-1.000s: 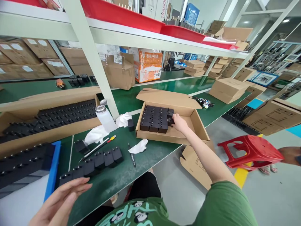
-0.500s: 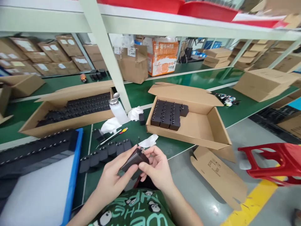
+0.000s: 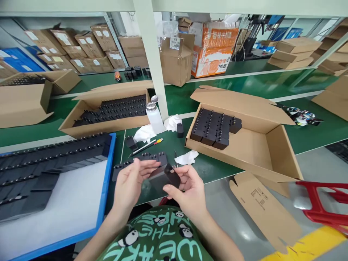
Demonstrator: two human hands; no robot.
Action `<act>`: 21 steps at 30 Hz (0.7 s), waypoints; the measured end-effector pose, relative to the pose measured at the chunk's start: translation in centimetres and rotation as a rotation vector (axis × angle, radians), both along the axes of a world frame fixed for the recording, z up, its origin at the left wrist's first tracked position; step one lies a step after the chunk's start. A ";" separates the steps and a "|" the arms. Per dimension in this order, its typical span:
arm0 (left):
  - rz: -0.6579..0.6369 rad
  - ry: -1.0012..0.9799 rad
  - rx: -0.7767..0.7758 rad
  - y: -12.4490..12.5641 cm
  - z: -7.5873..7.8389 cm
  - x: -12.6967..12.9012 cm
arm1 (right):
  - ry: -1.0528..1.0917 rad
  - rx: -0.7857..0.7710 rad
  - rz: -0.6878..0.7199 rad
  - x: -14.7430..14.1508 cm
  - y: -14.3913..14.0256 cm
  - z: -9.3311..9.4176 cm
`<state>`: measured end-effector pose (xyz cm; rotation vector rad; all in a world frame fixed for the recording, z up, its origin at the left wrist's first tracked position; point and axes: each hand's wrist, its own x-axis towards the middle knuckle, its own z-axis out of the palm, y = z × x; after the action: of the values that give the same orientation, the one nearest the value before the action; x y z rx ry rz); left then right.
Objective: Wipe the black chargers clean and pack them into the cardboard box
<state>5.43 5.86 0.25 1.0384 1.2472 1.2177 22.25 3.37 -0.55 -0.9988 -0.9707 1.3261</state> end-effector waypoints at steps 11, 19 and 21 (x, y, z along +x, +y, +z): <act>0.126 -0.058 -0.102 -2.0 -1.1 -3.1 | -1.006 0.059 -0.388 22.4 10.6 4.0; 0.105 -0.008 -0.116 -2.0 -1.4 -2.5 | -1.097 -0.182 -0.130 27.4 17.8 0.1; 0.086 -0.003 -0.106 -1.8 -1.6 -2.7 | -1.070 -0.164 -0.169 27.3 18.0 0.1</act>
<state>2.68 4.02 -1.34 0.9126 1.3513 1.2043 49.52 21.38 -0.44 -1.9445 -1.5109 0.6733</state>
